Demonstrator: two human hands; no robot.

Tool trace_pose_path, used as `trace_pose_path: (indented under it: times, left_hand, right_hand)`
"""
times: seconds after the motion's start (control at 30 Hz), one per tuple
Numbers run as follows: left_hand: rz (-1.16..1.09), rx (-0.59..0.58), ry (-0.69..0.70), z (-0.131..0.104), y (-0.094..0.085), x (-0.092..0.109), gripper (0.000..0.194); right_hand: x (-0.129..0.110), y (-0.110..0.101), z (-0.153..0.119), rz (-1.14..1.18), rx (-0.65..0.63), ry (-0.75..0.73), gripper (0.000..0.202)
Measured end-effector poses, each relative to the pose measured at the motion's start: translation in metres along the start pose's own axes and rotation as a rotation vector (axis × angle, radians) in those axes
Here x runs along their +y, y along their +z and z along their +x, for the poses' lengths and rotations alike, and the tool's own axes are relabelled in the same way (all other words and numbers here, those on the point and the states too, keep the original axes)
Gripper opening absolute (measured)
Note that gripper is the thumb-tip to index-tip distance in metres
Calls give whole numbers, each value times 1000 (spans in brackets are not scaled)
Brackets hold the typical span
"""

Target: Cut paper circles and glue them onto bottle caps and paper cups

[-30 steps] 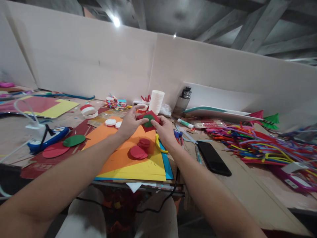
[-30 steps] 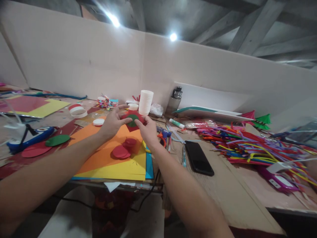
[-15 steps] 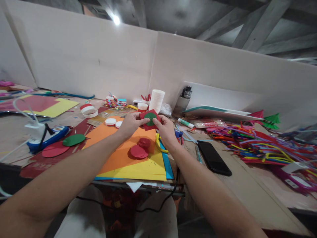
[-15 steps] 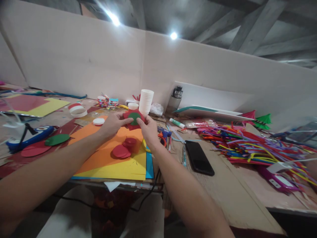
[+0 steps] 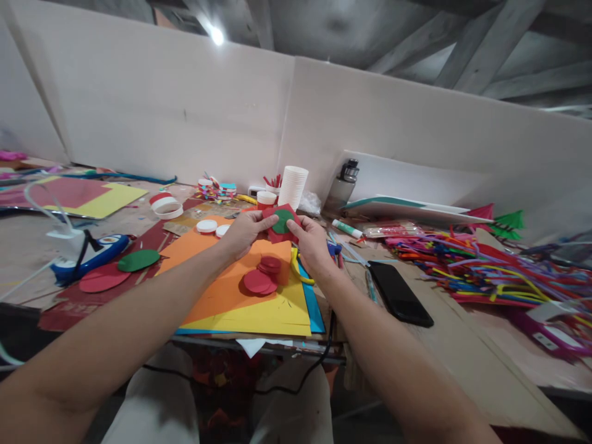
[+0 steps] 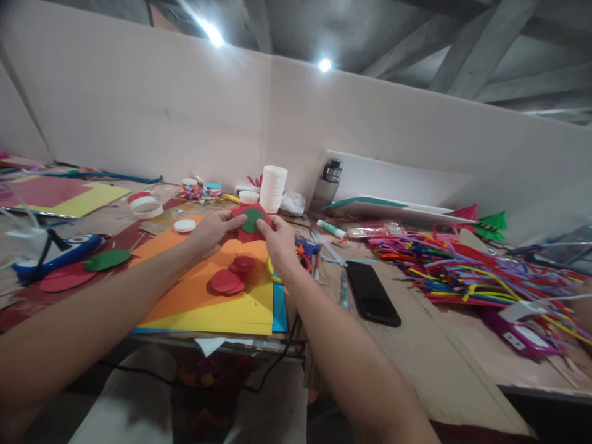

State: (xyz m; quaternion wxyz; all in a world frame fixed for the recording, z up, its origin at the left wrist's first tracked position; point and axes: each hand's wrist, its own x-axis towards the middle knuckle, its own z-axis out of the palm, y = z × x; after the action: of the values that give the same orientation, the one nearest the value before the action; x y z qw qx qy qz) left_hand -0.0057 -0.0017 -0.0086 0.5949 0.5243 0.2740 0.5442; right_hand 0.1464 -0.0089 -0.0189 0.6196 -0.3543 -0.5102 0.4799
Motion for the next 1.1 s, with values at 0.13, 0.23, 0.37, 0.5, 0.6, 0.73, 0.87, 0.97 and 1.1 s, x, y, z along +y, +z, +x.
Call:
trace_pose_path:
  times: [0.13,0.23,0.37,0.5,0.6,0.73,0.87,0.97,1.1]
  left_hand:
    - [30,39,19,1,0,-1,43]
    - [29,44,31,1,0,-1,42]
    - [29,53,34,1,0,-2,42]
    - [-18,21,27,0,0,-3,42]
    - [-38,10,16,0,0,-4,43]
    - [-36,35,26,0,0,-6,44]
    - [-34,33,32,2,-1,-7,43]
    - [-22,24,42,2,-2,-8,42]
    - [8,20,49,3,-2,-8,41]
  right_hand:
    - [1,2,-1,8,-16,7,29]
    - [1,2,-1,-11,-20,-7,29]
    - [1,1,-1,-26,-22,-15,28]
    - [1,1,-1,-90,7,-47,30]
    - [0,2,-2,-178,20,-78,30]
    - [-3,4,-6,-257,23,-100,28]
    - [-4,5,-7,-262,29,-94,28]
    - [-4,5,-7,-248,28,-90,28]
    - [-3,5,-6,-225,27,-93,28]
